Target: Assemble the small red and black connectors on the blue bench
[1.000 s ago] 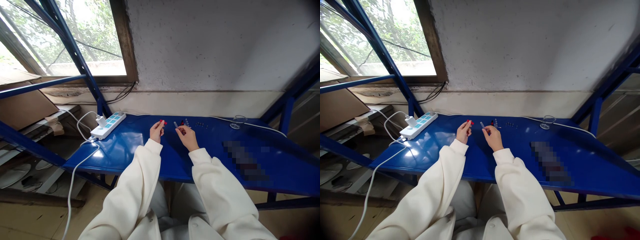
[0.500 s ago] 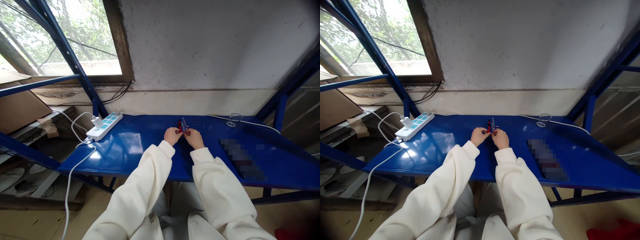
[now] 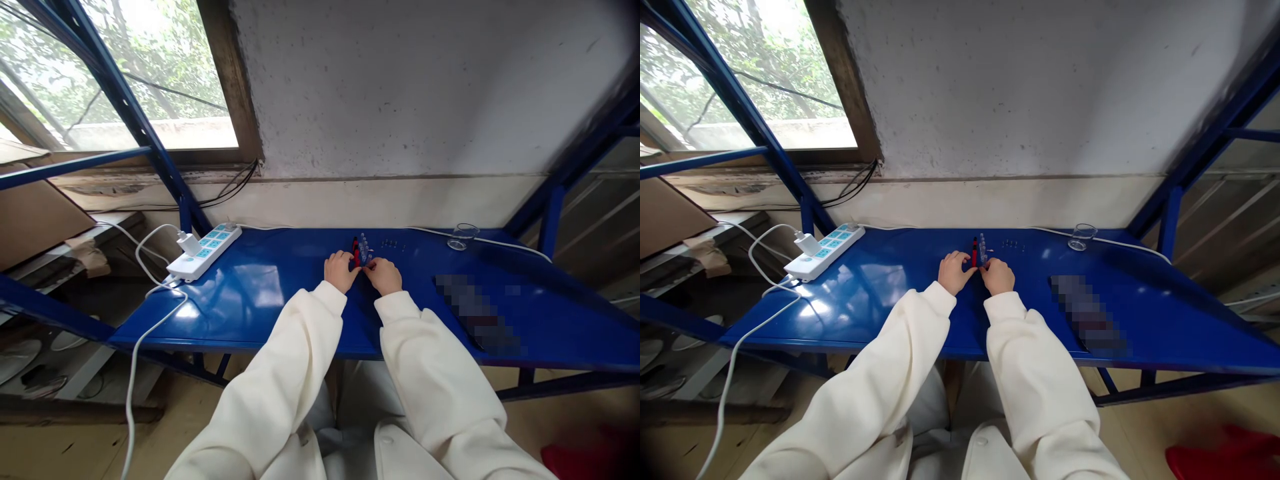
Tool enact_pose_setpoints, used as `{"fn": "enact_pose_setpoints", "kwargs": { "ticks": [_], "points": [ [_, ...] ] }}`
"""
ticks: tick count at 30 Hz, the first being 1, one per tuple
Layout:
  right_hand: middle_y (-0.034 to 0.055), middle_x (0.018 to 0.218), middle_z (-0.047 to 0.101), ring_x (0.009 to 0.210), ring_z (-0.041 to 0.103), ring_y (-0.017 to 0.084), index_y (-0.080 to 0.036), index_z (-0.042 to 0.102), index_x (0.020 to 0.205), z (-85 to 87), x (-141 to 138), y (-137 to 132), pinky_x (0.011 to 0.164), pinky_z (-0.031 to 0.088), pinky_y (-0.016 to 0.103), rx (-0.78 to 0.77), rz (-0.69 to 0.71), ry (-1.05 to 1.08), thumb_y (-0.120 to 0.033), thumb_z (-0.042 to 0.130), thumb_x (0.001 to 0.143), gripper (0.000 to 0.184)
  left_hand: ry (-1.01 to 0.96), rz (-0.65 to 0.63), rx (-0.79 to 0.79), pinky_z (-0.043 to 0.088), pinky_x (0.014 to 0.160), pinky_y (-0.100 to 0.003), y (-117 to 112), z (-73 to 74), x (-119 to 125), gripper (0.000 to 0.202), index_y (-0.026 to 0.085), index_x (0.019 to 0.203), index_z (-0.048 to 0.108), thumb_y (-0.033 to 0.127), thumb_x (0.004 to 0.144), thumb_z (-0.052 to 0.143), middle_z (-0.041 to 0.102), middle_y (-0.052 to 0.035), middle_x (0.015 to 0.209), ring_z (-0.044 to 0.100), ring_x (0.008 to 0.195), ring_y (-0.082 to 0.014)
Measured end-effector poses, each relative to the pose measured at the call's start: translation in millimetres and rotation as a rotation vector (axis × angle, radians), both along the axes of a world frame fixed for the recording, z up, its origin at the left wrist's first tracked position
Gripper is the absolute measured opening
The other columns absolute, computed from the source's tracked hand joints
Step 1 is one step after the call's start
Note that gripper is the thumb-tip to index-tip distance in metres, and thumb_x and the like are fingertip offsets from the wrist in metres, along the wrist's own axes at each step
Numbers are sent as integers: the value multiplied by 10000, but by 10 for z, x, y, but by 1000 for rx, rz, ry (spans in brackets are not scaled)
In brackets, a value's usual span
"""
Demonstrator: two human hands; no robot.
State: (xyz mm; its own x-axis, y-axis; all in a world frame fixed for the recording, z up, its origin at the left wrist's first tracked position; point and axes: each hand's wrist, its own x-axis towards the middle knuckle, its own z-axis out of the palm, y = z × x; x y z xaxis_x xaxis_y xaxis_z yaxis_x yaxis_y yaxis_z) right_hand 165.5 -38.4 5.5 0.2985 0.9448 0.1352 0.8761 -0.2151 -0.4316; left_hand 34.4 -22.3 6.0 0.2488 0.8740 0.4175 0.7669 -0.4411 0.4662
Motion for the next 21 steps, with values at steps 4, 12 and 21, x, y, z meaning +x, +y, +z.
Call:
{"fn": "enact_pose_setpoints", "kwargs": {
  "ticks": [4,12,21],
  "points": [
    [108,801,657,757,617,218,-180,643,839,15,-4,-2,590,412,271,-19,-7,-3,-350,545,730,224,86,-60,77,338,709,-313,-89,52,-40,305,215,1080,560,274,783,523,565,-72,977,484,886,-211],
    [116,812,651,761,619,225,-179,635,793,16,-18,-13,603,408,275,0,-14,-1,-325,538,725,188,139,-70,77,320,740,-332,-93,36,-17,248,203,1009,596,247,844,417,565,-85,956,475,895,-208],
    [48,736,647,712,603,196,-210,586,799,142,-158,-41,559,376,250,153,10,61,-360,488,754,184,-271,-102,63,369,704,-280,89,166,-326,55,185,787,586,209,753,550,592,-40,803,501,729,-152]
  ]
}}
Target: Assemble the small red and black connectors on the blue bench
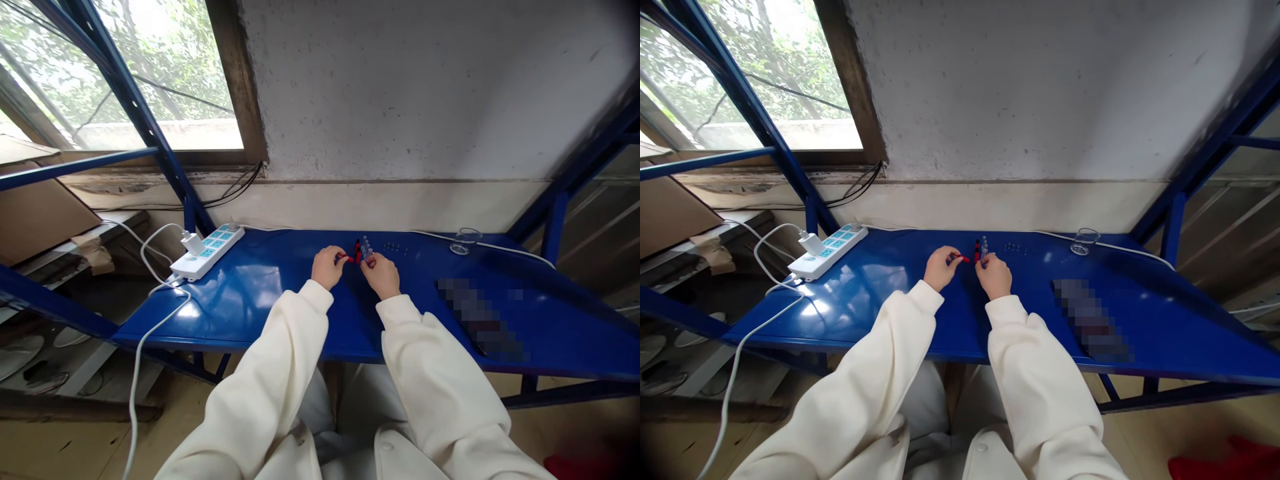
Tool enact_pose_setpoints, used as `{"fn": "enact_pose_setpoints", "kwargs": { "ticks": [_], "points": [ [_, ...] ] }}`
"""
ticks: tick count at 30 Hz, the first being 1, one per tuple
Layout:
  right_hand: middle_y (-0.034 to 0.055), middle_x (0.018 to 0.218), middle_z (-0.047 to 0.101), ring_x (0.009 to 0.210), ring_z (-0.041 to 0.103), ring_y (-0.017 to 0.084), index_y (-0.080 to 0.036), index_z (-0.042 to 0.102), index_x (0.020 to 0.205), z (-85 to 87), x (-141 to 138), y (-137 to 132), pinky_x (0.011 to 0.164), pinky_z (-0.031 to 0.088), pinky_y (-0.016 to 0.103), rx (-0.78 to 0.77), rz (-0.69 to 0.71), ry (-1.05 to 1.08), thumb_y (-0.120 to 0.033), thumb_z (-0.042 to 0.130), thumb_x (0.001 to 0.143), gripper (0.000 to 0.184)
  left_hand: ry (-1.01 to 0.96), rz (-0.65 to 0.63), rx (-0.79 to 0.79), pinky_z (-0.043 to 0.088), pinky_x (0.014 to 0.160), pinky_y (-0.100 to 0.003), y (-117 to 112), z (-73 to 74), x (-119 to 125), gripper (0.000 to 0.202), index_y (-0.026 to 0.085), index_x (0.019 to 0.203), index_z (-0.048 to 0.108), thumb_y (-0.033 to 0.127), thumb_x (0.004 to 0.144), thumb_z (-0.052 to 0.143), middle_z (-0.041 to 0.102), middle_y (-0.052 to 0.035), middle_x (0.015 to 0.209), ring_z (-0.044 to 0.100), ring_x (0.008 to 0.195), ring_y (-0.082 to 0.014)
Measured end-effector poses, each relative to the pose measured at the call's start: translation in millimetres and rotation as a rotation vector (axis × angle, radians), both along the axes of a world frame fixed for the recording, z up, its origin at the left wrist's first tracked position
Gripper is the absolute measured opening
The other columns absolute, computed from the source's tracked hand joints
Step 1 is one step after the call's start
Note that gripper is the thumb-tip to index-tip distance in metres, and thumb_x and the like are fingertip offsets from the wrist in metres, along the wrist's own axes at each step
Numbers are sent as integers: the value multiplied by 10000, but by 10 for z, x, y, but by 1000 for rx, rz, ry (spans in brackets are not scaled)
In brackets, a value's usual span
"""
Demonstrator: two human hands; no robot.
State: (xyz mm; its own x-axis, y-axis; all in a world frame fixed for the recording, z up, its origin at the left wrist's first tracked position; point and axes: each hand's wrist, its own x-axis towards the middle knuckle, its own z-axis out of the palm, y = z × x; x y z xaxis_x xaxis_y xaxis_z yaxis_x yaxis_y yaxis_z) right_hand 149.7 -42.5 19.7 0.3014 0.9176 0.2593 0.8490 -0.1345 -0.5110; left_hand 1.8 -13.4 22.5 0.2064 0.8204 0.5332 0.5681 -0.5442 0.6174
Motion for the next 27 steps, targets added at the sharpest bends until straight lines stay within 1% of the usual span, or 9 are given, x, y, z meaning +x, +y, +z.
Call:
{"fn": "enact_pose_setpoints", "kwargs": {
  "ticks": [2,4,6,8,12,16,21,23,27],
  "points": [
    [49,734,645,703,604,197,-210,577,808,45,-97,30,553,372,252,16,12,-17,-366,475,766,191,-207,29,15,378,699,-261,68,17,-140,65,185,791,580,226,747,555,582,-31,798,495,697,-131],
    [61,735,644,703,606,204,-206,574,803,91,-215,77,550,371,257,-7,47,-68,-354,475,768,182,-372,65,-5,377,672,-242,104,8,-246,80,186,800,573,242,748,551,573,-23,795,488,676,-116],
    [81,749,644,706,609,215,-197,574,801,125,-337,129,551,373,262,-47,96,-142,-333,489,760,166,-458,84,-44,364,621,-226,107,-20,-304,85,184,799,566,248,745,550,567,-18,789,477,650,-105],
    [95,767,643,706,612,224,-188,572,812,136,-440,172,549,377,267,-75,146,-206,-308,494,756,153,-485,79,-59,350,588,-219,94,-49,-322,81,180,790,561,243,739,551,564,-17,782,470,633,-98],
    [105,781,640,714,617,227,-180,564,841,86,-543,200,555,387,269,-101,187,-256,-296,483,772,158,-489,61,-48,366,604,-223,71,-75,-317,78,175,783,556,236,736,550,559,-16,763,468,628,-97],
    [84,785,636,726,618,219,-186,555,839,29,-542,173,562,385,259,-114,204,-263,-311,473,784,159,-444,83,-24,378,589,-220,80,-88,-333,93,172,792,562,250,743,547,568,-19,765,469,617,-94],
    [59,769,633,719,613,202,-191,547,840,19,-533,136,560,370,246,-133,212,-291,-297,461,785,146,-372,89,47,414,590,-225,78,-100,-351,117,164,812,576,262,754,551,588,-24,775,484,605,-89],
    [56,760,634,706,611,198,-191,545,836,13,-536,125,548,357,240,-132,221,-305,-285,459,782,138,-328,60,100,430,609,-230,53,-87,-347,144,167,861,591,267,777,531,594,-32,803,498,622,-90],
    [55,751,636,693,606,188,-188,550,822,-21,-532,117,528,329,231,-116,221,-294,-289,467,776,138,-187,-44,197,458,686,-250,-23,-51,-325,242,194,1013,596,278,829,463,591,-48,862,532,710,-108]
  ]
}}
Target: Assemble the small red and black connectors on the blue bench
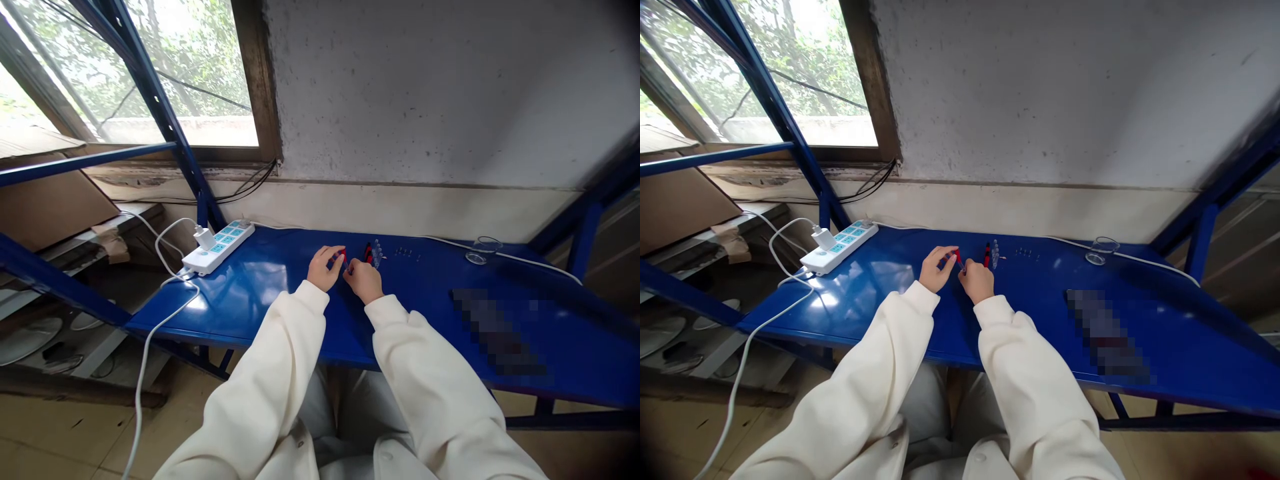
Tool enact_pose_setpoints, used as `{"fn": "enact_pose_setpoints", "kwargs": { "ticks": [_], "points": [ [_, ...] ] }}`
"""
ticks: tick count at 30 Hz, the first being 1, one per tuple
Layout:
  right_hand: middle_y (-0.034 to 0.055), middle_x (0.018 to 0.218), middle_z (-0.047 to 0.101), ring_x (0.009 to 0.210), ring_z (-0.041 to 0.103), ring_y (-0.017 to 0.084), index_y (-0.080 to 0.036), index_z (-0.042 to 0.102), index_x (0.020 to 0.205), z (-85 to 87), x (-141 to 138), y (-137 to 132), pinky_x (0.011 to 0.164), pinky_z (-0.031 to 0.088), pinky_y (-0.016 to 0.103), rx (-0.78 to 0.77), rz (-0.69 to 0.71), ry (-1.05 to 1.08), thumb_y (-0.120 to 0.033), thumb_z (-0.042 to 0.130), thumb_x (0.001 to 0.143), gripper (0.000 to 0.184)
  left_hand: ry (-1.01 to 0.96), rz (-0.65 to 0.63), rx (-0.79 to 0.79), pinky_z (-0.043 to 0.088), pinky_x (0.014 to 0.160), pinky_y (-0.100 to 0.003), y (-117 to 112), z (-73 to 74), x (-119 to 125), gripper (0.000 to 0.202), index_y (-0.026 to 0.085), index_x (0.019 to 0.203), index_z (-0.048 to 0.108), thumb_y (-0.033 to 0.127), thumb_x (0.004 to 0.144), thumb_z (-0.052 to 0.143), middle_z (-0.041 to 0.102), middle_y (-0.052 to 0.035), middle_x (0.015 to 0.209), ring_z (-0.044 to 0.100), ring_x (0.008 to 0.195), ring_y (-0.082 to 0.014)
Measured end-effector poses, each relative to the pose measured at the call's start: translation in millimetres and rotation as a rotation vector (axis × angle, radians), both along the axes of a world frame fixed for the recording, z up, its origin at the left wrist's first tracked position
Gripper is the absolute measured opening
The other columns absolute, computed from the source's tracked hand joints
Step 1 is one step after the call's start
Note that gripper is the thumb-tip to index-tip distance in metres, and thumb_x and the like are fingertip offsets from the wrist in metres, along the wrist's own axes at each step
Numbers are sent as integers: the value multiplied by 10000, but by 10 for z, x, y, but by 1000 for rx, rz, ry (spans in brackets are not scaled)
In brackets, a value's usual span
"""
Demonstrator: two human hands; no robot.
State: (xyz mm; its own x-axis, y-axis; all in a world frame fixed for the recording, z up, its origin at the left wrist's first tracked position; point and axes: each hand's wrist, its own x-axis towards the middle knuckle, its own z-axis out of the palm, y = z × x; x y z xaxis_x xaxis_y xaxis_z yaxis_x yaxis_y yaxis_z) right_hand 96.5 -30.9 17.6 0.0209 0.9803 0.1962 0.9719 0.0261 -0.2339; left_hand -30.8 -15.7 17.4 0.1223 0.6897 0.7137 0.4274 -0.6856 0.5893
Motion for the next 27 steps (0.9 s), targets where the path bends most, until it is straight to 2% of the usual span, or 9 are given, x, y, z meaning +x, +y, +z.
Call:
{"fn": "enact_pose_setpoints", "kwargs": {
  "ticks": [3,7,9,16,22,27],
  "points": [
    [52,753,639,688,600,177,-188,558,807,-33,16,16,523,315,227,14,-19,55,-316,486,767,152,88,-15,45,463,756,-278,-26,-7,11,290,201,1084,578,279,845,433,584,-57,883,541,763,-122],
    [42,709,632,667,586,164,-193,561,764,-51,31,39,512,290,227,63,-33,161,-400,469,776,226,174,-27,77,457,790,-298,-6,-61,21,273,201,1037,611,275,845,432,575,-60,874,543,823,-139],
    [40,685,625,651,578,159,-194,561,752,-44,32,37,509,279,227,90,-27,201,-425,456,781,256,155,-51,68,461,779,-291,6,-82,33,259,203,1022,614,273,839,445,576,-57,872,545,823,-136],
    [25,651,608,592,545,136,-193,558,726,-3,19,-11,491,238,223,152,68,232,-370,458,787,213,-48,-42,-92,467,619,-230,51,-115,75,172,176,882,596,289,758,559,574,-38,865,519,634,-82],
    [-5,611,582,555,515,118,-207,554,734,-46,21,-6,491,240,213,228,91,280,-369,447,799,205,-100,-13,-214,430,552,-222,158,-196,56,195,143,668,571,331,678,621,550,-30,787,474,545,-62],
    [-9,604,572,551,508,115,-210,566,747,-67,27,0,498,248,212,249,131,273,-337,450,795,179,-122,-36,-385,384,528,-219,191,-205,29,225,136,628,584,356,643,630,550,-9,684,448,530,-68]
  ]
}}
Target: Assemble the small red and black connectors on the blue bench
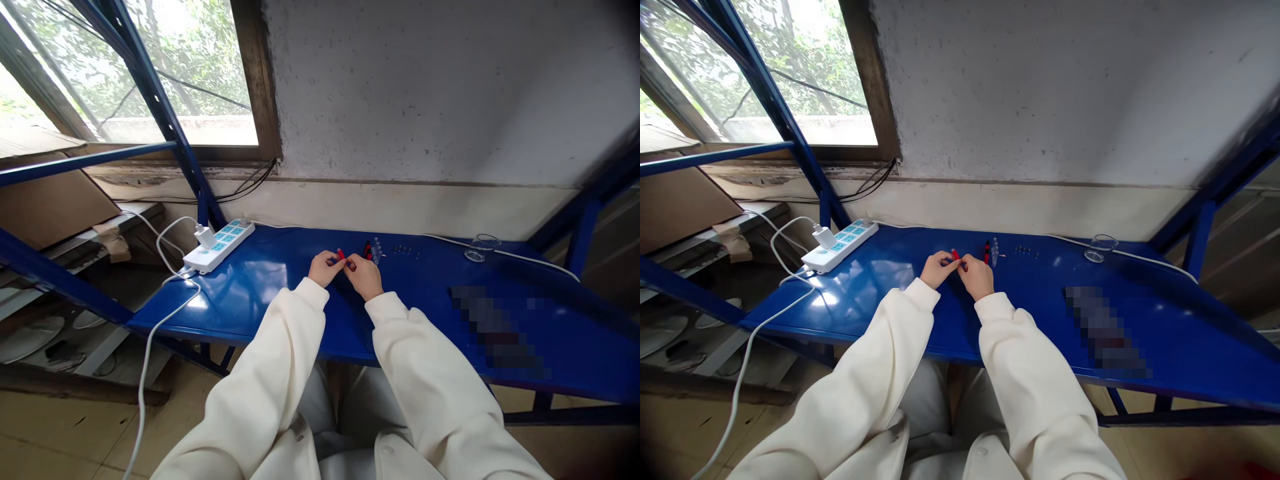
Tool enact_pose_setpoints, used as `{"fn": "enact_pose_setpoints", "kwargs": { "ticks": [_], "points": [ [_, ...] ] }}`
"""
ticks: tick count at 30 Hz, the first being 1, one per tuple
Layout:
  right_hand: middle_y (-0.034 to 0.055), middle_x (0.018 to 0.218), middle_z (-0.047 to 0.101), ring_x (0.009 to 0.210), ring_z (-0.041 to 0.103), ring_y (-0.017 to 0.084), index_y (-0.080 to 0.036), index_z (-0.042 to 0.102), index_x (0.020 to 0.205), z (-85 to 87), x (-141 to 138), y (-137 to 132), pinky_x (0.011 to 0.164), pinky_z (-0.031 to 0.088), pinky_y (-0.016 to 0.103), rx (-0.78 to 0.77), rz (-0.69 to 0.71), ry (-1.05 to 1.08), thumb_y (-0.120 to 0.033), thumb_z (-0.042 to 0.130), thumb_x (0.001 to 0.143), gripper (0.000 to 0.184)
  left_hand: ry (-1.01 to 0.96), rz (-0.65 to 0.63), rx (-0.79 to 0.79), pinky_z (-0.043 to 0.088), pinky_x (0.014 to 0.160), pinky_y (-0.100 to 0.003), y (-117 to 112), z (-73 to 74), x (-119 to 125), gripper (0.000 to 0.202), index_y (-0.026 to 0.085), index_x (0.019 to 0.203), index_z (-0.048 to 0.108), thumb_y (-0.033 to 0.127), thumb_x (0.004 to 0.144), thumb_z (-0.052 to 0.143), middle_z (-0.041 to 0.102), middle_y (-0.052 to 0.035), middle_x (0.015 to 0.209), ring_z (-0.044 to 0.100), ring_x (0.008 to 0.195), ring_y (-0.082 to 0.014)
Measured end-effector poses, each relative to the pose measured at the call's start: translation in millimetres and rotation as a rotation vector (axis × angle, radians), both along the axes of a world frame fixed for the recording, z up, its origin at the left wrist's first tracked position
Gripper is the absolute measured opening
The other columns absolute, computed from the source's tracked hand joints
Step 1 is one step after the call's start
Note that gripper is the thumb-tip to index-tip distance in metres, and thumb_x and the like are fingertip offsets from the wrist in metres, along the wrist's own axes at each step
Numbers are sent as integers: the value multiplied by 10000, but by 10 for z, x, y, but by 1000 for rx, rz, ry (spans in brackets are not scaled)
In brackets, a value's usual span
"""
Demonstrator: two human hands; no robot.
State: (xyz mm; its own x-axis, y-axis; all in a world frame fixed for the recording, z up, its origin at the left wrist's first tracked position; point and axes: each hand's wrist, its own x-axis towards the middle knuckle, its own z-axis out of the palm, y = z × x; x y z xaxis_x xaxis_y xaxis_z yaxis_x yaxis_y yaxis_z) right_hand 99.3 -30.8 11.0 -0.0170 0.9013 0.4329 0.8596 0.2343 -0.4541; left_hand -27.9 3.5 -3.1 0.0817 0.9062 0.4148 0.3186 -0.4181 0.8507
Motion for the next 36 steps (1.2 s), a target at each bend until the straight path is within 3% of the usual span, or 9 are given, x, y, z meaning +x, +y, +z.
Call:
{"fn": "enact_pose_setpoints", "kwargs": {
  "ticks": [6,10,12,16,20,26,36],
  "points": [
    [-9,609,574,570,519,119,-212,579,764,-2,-4,-3,502,251,216,1,21,-14,-307,468,782,147,-47,-77,-188,327,483,-212,-18,61,-30,266,127,563,575,383,600,636,503,31,519,405,481,-63],
    [-11,639,586,591,528,117,-214,588,819,24,-7,-19,508,268,213,-18,47,-2,-333,472,790,169,-14,-74,-185,339,487,-217,0,84,-80,277,131,552,570,395,606,631,495,32,494,429,483,-75],
    [-10,649,589,600,530,118,-214,586,869,40,-5,-28,512,282,210,-30,59,3,-364,472,793,203,53,12,-133,369,517,-227,27,92,-138,256,138,576,584,387,627,618,535,12,541,474,523,-96],
    [0,673,597,616,539,120,-205,582,926,60,-3,-46,527,316,209,-49,74,0,-376,448,807,248,342,357,-16,411,609,-263,93,117,-328,190,161,622,609,346,663,595,601,-43,717,548,656,-149],
    [10,693,605,607,537,116,-200,585,898,70,-6,-63,526,325,208,-35,82,-16,-341,377,840,258,567,559,-118,419,638,-282,139,130,-504,165,174,644,623,319,692,562,611,-82,829,570,786,-206],
    [21,701,609,584,529,120,-190,577,876,93,-6,-86,513,313,210,-39,99,-8,-328,344,851,272,635,634,-211,422,655,-306,178,91,-582,175,178,724,643,326,708,551,610,-107,896,570,844,-239],
    [17,675,601,566,522,118,-190,578,852,115,-3,-110,510,313,209,8,93,17,-331,329,855,287,636,641,-275,419,705,-332,130,138,-577,156,172,745,635,304,702,564,591,-118,948,547,912,-259]
  ]
}}
